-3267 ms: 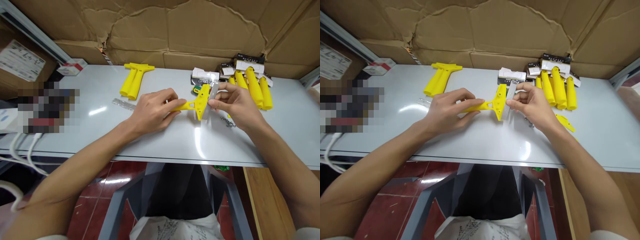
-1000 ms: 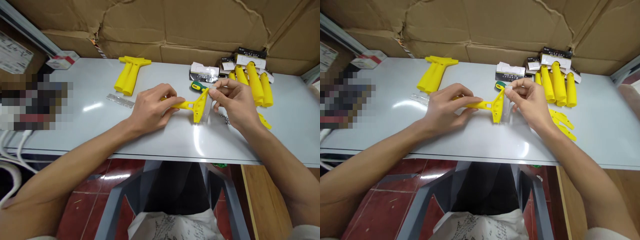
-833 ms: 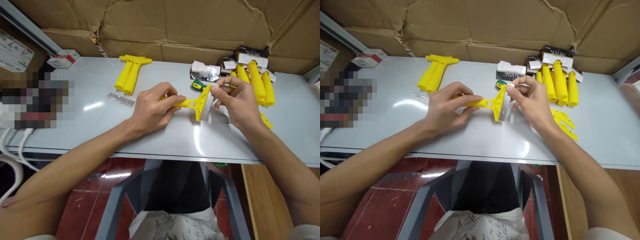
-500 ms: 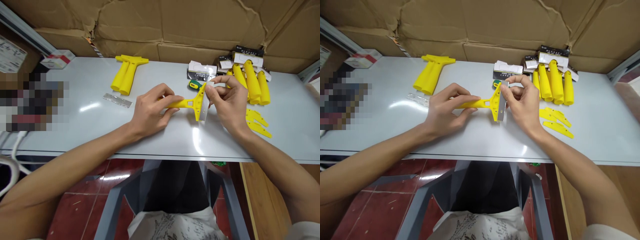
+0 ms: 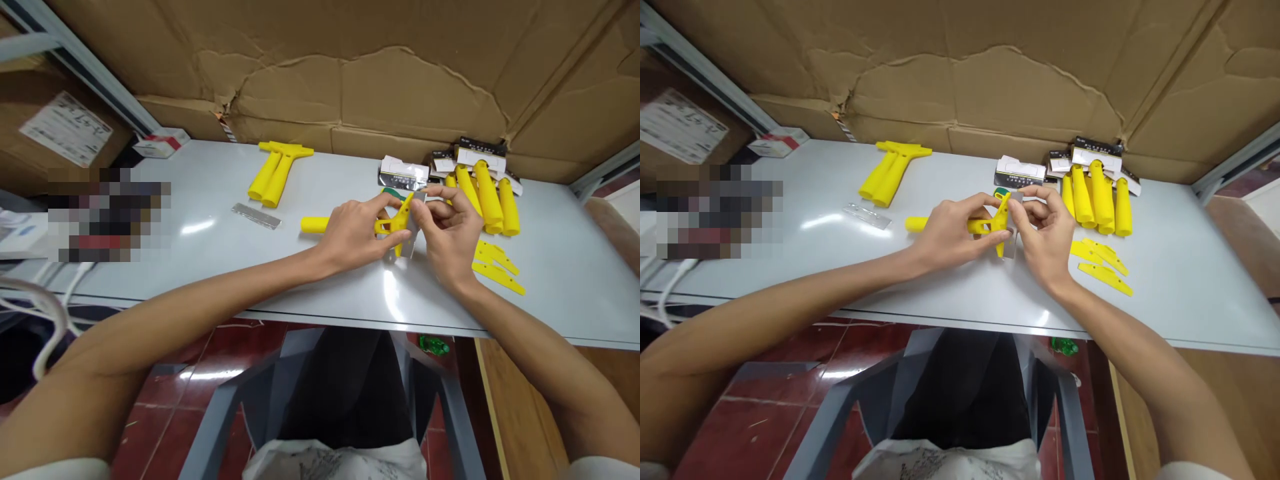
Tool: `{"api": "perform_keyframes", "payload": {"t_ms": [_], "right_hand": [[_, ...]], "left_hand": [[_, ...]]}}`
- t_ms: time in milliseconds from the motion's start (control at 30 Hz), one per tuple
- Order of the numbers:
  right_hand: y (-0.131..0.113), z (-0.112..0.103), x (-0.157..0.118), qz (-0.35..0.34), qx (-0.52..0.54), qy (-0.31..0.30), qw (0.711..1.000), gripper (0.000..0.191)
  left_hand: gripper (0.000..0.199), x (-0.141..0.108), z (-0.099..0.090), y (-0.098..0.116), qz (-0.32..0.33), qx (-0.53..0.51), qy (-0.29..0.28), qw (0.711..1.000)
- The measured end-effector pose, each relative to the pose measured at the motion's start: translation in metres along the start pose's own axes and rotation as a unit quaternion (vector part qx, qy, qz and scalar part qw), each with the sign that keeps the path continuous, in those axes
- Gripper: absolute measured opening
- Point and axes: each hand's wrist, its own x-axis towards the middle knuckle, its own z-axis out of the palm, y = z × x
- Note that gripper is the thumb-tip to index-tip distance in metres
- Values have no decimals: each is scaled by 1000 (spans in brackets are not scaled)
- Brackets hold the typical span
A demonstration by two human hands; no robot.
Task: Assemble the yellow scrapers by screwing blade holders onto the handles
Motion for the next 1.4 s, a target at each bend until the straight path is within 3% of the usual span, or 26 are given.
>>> {"api": "perform_keyframes", "payload": {"t_ms": [200,333,467,600,833,1067,1400], "right_hand": [[-1,3,-5,28,1,-19,999,38],[0,2,-3,35,16,-74,997,46],[3,-4,3,-35,-10,-100,994,39],[1,-8,5,-96,-90,-91,987,14],[-5,-8,3,-160,-168,-47,972,5],[-4,-8,-1,-214,-197,-18,957,7],[-5,-9,3,-191,-191,-97,958,11]], "left_hand": [[38,-5,0,-6,-27,-44,28,998],[29,-14,-6,-8,-27,-19,32,999],[30,-15,-8,-9,-25,-3,39,999],[31,-15,-5,-13,4,60,56,997],[30,-16,1,-16,54,209,87,973],[34,-16,-1,-10,38,246,59,967],[38,-13,-1,-9,18,248,20,968]]}}
